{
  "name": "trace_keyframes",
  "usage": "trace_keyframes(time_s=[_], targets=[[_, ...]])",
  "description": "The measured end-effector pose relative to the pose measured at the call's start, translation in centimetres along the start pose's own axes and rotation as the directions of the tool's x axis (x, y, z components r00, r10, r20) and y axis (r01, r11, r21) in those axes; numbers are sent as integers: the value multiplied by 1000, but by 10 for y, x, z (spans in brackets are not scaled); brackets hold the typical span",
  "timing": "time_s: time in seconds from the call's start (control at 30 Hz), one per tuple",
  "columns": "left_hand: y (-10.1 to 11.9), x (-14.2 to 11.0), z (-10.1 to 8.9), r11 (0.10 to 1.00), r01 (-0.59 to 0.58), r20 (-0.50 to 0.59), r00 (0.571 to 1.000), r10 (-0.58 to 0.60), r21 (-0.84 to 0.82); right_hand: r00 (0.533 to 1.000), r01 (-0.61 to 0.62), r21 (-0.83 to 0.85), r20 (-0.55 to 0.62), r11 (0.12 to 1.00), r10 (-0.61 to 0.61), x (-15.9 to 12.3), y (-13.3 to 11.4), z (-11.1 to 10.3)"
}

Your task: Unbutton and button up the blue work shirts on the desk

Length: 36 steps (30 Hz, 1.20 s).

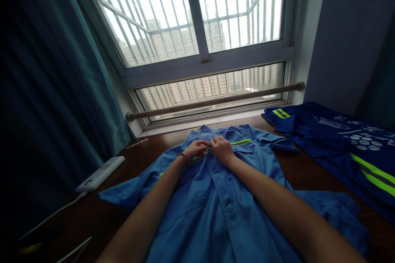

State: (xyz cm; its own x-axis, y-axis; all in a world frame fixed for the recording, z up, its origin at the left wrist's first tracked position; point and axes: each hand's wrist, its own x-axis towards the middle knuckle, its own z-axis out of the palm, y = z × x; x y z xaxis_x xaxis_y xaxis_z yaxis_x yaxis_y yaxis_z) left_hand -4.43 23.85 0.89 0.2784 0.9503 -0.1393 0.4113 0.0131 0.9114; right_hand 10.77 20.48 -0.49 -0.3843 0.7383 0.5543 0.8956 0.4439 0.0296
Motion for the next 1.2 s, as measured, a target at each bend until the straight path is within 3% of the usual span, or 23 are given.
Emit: trace_keyframes(time_s=[0.17, 0.27, 0.43, 0.57, 0.63, 0.7, 0.77, 0.83, 0.97, 1.03, 1.13, 1.2], targets=[[-8, 2, -4, 956, -109, -46, 991, 126, 272, 999, -23, 25, -32, 999, 24, -1, 0, -1], [-12, 4, -13, 919, -97, -150, 975, 165, 381, 987, -137, 76, -78, 988, 143, 0, 3, 1], [-14, 6, -23, 849, -25, -278, 939, 201, 528, 891, -386, 269, -138, 882, 432, 4, 15, 7], [4, -1, -14, 808, -31, -304, 918, 256, 588, 829, -467, 388, -122, 795, 546, 7, 22, 10], [19, -7, -4, 826, -93, -185, 955, 232, 555, 819, -475, 415, -115, 776, 563, 8, 23, 10], [31, -13, 5, 870, -167, 80, 986, 147, 464, 812, -483, 427, -108, 764, 574, 8, 23, 10], [38, -18, 12, 892, -202, 307, 949, 75, 405, 813, -484, 431, -102, 762, 574, 7, 22, 10], [39, -21, 16, 881, -198, 347, 937, 41, 430, 816, -474, 438, -109, 764, 568, 8, 20, 9], [24, -16, 18, 927, 6, 127, 990, -58, 376, 796, -443, 444, -205, 779, 569, 11, 12, 1], [13, -10, 16, 949, 78, 46, 994, -97, 304, 827, -415, 422, -194, 806, 528, 12, 6, -4], [-3, 1, 14, 964, 113, -26, 994, -110, 243, 930, -361, 350, 64, 865, 362, 10, -9, -4], [-14, 8, 14, 970, 125, -78, 991, -111, 207, 936, -331, 314, 231, 890, 266, 6, -19, 1]])
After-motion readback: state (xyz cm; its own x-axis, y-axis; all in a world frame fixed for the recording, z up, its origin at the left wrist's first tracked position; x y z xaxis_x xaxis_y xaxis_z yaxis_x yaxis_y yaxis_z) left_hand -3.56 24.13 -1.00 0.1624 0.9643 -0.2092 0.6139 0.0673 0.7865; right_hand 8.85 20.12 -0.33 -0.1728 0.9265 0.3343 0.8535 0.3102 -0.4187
